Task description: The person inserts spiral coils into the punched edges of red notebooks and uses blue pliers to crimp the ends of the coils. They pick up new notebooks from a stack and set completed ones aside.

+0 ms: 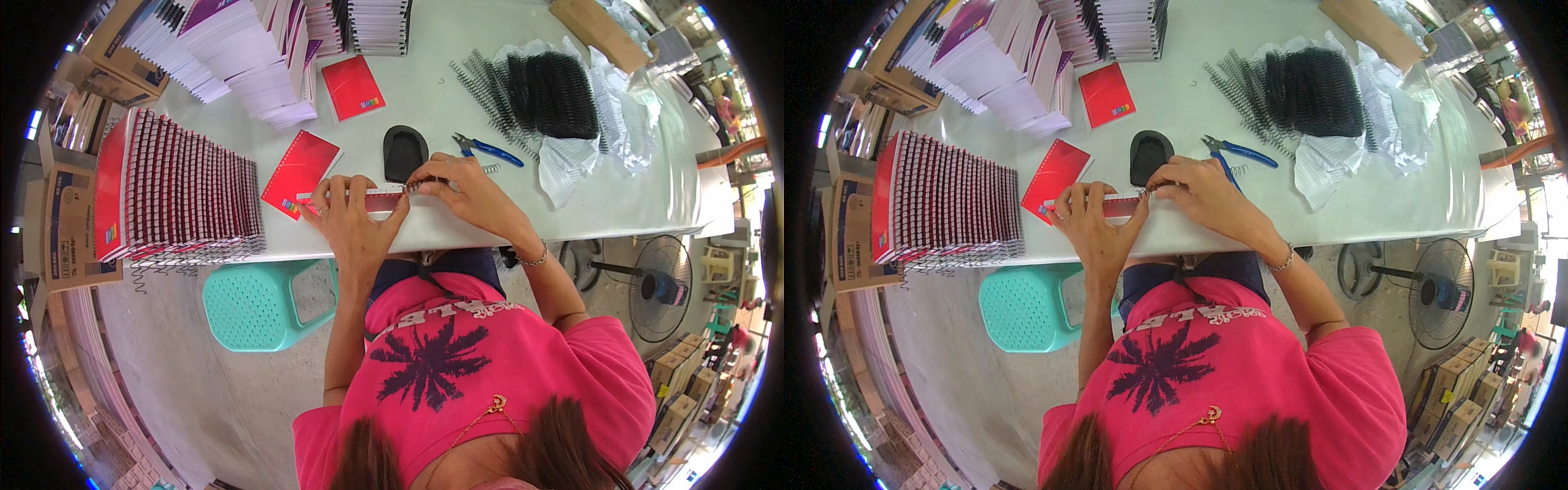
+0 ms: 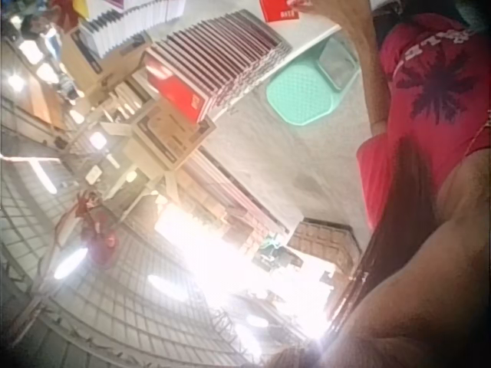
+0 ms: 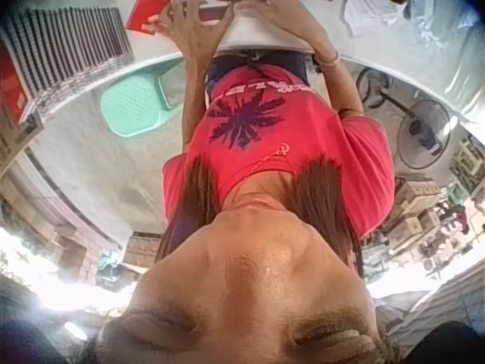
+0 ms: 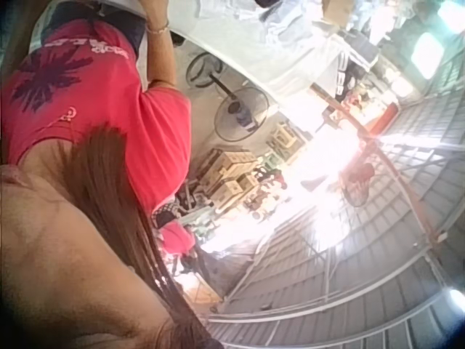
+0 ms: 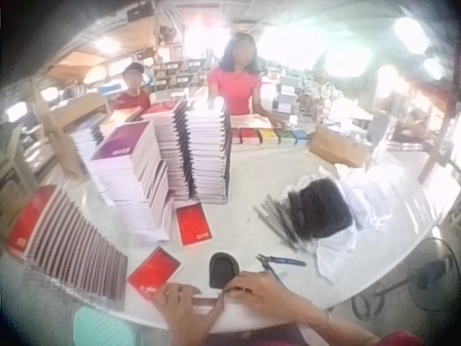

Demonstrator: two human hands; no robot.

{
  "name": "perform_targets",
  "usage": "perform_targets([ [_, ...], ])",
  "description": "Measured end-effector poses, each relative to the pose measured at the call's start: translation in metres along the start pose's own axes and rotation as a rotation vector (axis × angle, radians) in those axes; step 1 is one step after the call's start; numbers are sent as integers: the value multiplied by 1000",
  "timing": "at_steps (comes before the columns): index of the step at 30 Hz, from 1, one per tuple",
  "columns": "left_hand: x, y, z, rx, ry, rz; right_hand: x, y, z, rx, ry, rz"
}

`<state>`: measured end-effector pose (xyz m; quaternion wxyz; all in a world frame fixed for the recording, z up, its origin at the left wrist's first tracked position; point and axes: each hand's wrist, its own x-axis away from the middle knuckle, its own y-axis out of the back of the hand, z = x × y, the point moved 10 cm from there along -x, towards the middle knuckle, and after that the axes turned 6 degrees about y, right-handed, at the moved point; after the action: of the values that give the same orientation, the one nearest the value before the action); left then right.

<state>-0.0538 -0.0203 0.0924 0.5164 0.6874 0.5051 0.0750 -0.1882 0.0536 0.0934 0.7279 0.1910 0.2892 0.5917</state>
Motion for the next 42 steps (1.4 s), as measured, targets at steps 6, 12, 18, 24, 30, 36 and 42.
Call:
perform_targets([
  [6, 0, -2, 1, -11, -11, 9, 4, 4, 14, 130, 126, -57],
  [12, -2, -1, 1, -36, 12, 58, 2, 7, 13, -115, -114, -50],
  [18, -4, -2, 2, -34, 44, 116, 1, -4, 12, 179, 49, 31],
  [24, -4, 6, 13, 146, 99, 69, -4, -3, 15, 201, 65, -112],
  [30, -2, 29, 26, 366, 138, -156, -7, 1, 20, 182, 101, -244],
  [36, 3, 20, 39, 442, 197, -142, -10, -2, 19, 272, 86, -249],
  [42, 4, 10, 34, 427, 227, -80, -11, -4, 24, 341, 86, -253],
])
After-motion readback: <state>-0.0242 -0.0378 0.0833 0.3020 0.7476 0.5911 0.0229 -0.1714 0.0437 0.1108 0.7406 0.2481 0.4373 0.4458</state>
